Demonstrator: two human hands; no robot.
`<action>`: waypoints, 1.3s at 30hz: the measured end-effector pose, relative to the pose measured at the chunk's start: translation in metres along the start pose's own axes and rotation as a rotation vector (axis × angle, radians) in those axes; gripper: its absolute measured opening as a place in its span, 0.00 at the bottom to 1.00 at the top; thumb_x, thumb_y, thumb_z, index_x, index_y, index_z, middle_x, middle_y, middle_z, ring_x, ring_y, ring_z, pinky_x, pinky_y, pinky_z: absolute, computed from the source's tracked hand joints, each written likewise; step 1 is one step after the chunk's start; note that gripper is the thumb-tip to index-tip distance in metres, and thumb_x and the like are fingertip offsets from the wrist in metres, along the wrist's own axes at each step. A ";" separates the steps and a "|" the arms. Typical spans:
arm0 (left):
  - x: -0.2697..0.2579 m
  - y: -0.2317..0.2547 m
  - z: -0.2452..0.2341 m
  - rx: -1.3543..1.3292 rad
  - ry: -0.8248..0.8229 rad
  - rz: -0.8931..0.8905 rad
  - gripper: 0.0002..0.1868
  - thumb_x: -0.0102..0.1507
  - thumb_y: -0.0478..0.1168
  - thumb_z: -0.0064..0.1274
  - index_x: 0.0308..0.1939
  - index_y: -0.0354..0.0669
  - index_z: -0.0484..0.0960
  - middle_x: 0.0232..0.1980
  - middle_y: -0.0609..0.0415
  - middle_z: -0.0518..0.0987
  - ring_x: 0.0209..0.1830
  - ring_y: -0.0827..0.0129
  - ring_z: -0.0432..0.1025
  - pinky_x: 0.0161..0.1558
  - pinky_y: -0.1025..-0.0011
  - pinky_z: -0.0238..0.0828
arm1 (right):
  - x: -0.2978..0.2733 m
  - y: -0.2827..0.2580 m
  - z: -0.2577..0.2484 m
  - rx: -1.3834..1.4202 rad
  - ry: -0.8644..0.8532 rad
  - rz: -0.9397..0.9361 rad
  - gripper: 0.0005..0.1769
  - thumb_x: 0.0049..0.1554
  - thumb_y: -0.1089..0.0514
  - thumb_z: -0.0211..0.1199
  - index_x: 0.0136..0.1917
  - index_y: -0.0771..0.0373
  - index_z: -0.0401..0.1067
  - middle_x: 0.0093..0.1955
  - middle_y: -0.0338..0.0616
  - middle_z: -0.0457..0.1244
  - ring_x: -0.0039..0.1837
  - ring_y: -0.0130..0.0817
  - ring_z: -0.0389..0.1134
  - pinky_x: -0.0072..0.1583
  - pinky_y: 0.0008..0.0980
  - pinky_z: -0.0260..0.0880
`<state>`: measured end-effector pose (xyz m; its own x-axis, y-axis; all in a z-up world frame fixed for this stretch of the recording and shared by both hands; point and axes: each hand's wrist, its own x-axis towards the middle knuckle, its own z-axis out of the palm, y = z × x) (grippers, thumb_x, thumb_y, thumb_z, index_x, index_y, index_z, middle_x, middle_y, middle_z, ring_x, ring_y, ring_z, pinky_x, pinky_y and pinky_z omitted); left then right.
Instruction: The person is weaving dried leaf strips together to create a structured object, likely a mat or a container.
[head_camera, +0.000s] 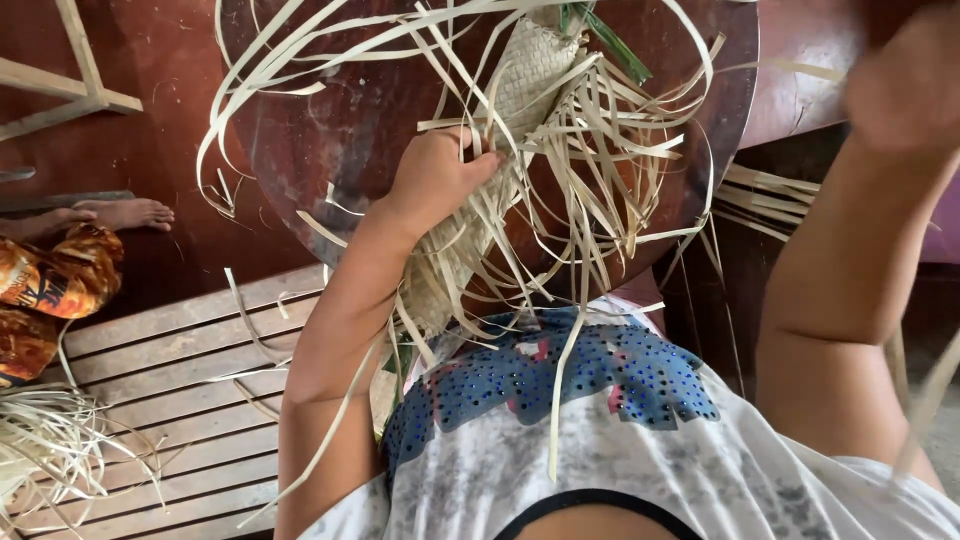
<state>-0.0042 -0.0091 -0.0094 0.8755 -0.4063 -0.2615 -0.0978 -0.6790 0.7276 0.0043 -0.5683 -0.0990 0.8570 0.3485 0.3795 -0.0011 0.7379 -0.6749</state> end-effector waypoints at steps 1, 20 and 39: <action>-0.001 0.004 -0.003 -0.002 0.001 -0.001 0.15 0.63 0.48 0.53 0.25 0.44 0.78 0.11 0.64 0.64 0.08 0.79 0.51 0.13 0.78 0.50 | 0.013 0.008 0.035 0.000 -0.001 0.002 0.21 0.30 0.60 0.52 0.21 0.46 0.39 0.18 0.21 0.34 0.18 0.12 0.33 0.23 0.20 0.30; -0.008 0.016 -0.009 -0.092 -0.019 -0.044 0.11 0.63 0.45 0.56 0.25 0.53 0.79 0.15 0.68 0.66 0.12 0.83 0.51 0.17 0.78 0.42 | 0.162 0.142 0.331 -1.851 -0.324 0.303 0.08 0.62 0.57 0.57 0.43 0.61 0.72 0.38 0.39 0.63 0.43 0.33 0.62 0.42 0.30 0.67; -0.006 0.013 -0.011 -0.099 -0.067 -0.036 0.09 0.64 0.45 0.51 0.36 0.46 0.81 0.19 0.64 0.72 0.09 0.83 0.55 0.08 0.83 0.48 | 0.044 -0.004 0.157 -2.172 -0.014 1.619 0.38 0.65 0.24 0.34 0.48 0.44 0.81 0.38 0.36 0.74 0.41 0.34 0.74 0.39 0.28 0.67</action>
<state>-0.0053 -0.0092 0.0087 0.8440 -0.4249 -0.3274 -0.0168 -0.6311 0.7755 -0.0388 -0.4653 0.0199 0.7426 -0.2255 -0.6306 -0.0311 -0.9522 0.3040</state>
